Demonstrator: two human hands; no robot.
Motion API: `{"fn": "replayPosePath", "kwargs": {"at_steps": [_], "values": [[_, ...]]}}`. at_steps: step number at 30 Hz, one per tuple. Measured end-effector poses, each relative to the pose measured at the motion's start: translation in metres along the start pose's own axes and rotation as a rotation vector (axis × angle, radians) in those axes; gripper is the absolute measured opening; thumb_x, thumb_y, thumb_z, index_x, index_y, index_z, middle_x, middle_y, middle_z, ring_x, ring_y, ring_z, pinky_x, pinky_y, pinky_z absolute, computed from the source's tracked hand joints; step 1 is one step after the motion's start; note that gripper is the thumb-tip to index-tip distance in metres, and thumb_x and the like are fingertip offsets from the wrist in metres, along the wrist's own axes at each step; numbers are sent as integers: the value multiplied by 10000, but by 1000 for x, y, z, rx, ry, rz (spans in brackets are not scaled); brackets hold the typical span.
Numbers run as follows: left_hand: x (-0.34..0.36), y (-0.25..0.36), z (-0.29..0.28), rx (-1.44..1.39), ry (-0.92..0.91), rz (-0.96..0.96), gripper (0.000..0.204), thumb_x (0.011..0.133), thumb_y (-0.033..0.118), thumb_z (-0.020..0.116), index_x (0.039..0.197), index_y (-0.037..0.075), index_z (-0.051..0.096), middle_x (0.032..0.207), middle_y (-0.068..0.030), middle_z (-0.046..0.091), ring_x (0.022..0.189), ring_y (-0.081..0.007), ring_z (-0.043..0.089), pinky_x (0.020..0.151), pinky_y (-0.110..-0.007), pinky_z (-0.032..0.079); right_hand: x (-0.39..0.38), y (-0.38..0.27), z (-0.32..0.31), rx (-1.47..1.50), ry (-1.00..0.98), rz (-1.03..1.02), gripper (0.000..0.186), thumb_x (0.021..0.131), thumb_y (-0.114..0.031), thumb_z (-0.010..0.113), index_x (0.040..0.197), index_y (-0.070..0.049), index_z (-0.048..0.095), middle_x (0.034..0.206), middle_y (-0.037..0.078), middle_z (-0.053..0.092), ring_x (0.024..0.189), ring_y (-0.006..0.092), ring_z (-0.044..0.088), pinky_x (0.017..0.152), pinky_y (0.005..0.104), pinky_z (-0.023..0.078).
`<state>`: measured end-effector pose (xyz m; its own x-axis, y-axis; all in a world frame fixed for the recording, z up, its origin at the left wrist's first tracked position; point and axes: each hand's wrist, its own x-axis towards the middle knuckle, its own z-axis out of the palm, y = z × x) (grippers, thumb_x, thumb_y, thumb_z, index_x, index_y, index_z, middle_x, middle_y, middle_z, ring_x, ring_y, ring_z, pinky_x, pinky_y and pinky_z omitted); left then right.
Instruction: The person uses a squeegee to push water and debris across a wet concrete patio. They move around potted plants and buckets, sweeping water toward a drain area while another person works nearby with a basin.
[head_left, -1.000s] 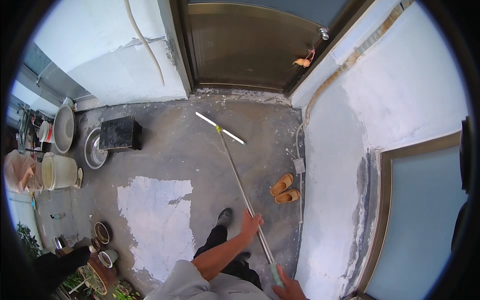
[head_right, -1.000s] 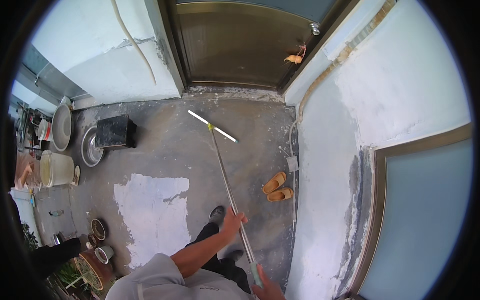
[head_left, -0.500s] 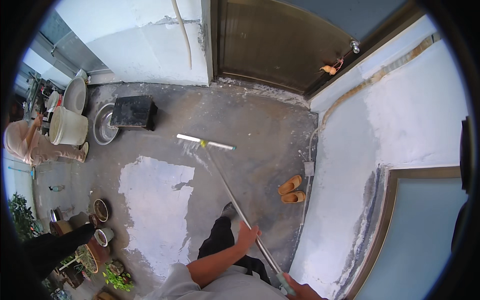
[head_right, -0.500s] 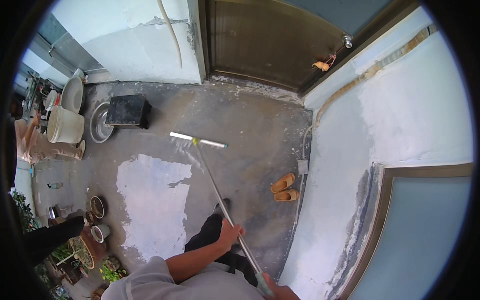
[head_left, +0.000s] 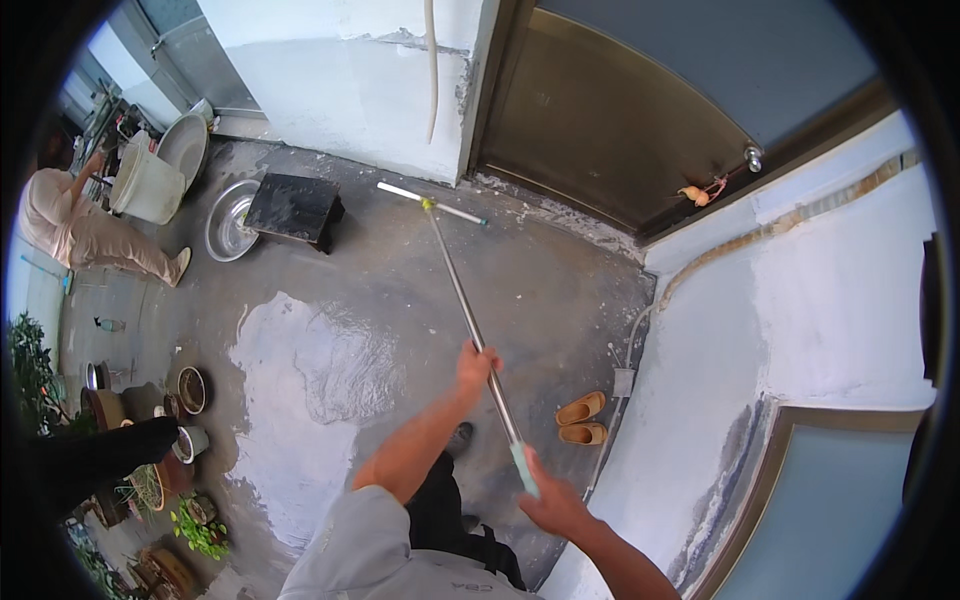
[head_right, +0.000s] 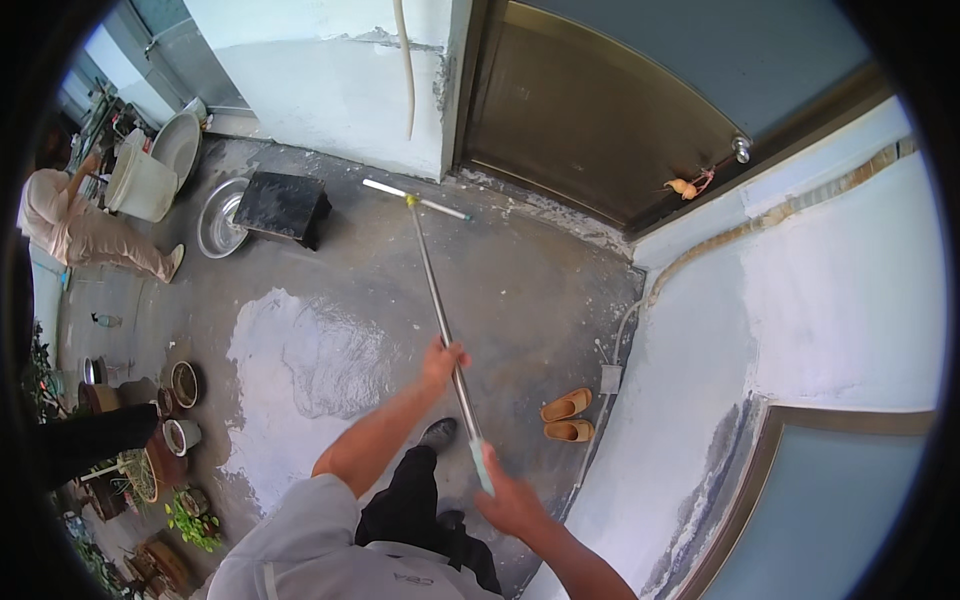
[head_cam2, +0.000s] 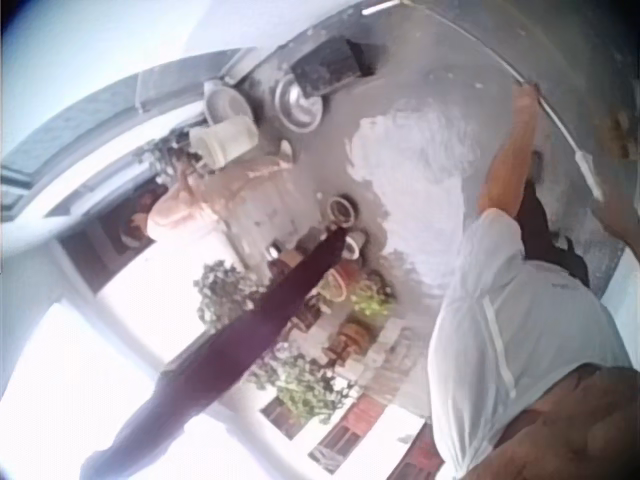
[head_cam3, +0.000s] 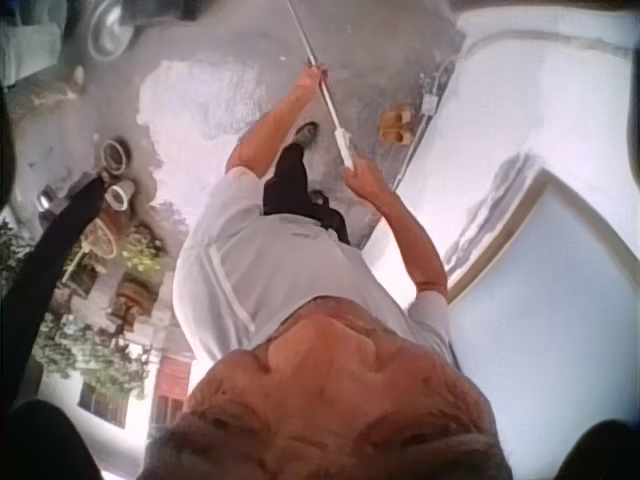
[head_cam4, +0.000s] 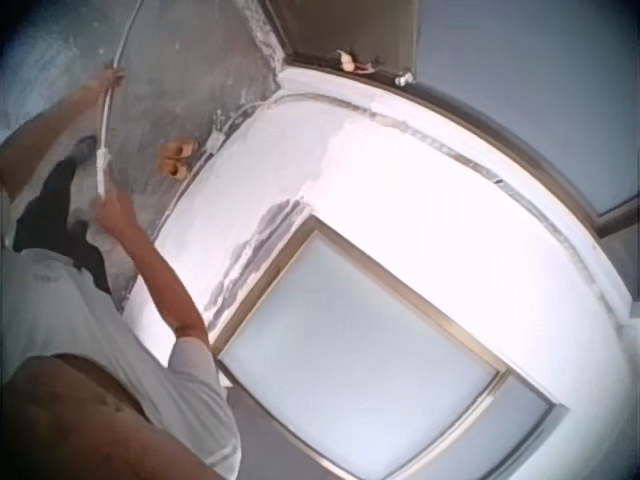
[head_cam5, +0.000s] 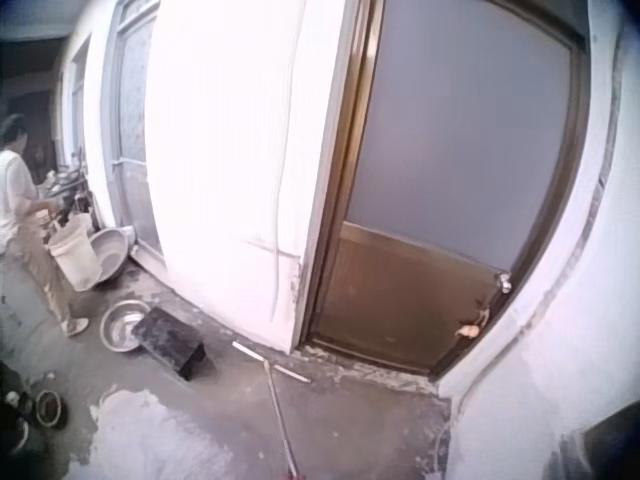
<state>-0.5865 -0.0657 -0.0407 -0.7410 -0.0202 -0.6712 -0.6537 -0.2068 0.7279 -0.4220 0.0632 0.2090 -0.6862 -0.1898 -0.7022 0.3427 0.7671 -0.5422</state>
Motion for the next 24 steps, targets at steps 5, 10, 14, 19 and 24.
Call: {"fn": "replayPosePath", "kwargs": {"at_steps": [5,10,14,19,24], "values": [[63,-4,-60,427,103,-38,236,861,198,609,943,6,499,716,-111,634,645,-234,656,583,-377,523,66,-44,36,-53,-80,32,828,804,-225,547,1497,-81,117,786,314,618,771,506,608,741,527,481],[-54,-94,-60,258,18,-173,353,891,190,598,1057,22,336,773,-111,582,694,-202,623,604,-355,512,-41,0,37,-74,-314,107,857,819,-258,563,1511,-129,75,762,289,625,763,502,611,720,507,492],[-169,-118,-56,100,-11,-234,358,880,191,593,1044,44,311,757,-75,565,672,-162,596,551,-305,470,-129,28,31,-86,-421,159,834,823,-290,595,1510,-182,133,820,274,640,778,484,627,725,500,505],[-229,-106,-61,-239,-142,-612,221,895,112,571,1030,0,437,849,-129,640,780,-246,671,691,-361,543,-203,72,45,26,-199,100,724,811,-249,607,1477,-206,328,885,268,651,787,450,641,697,503,513],[-237,-93,-21,-354,-288,-674,246,921,236,612,1005,24,523,880,-132,662,813,-260,674,737,-400,559,-262,89,48,313,-100,356,684,798,-226,604,1444,-154,392,880,262,652,795,434,646,693,472,521]]}}
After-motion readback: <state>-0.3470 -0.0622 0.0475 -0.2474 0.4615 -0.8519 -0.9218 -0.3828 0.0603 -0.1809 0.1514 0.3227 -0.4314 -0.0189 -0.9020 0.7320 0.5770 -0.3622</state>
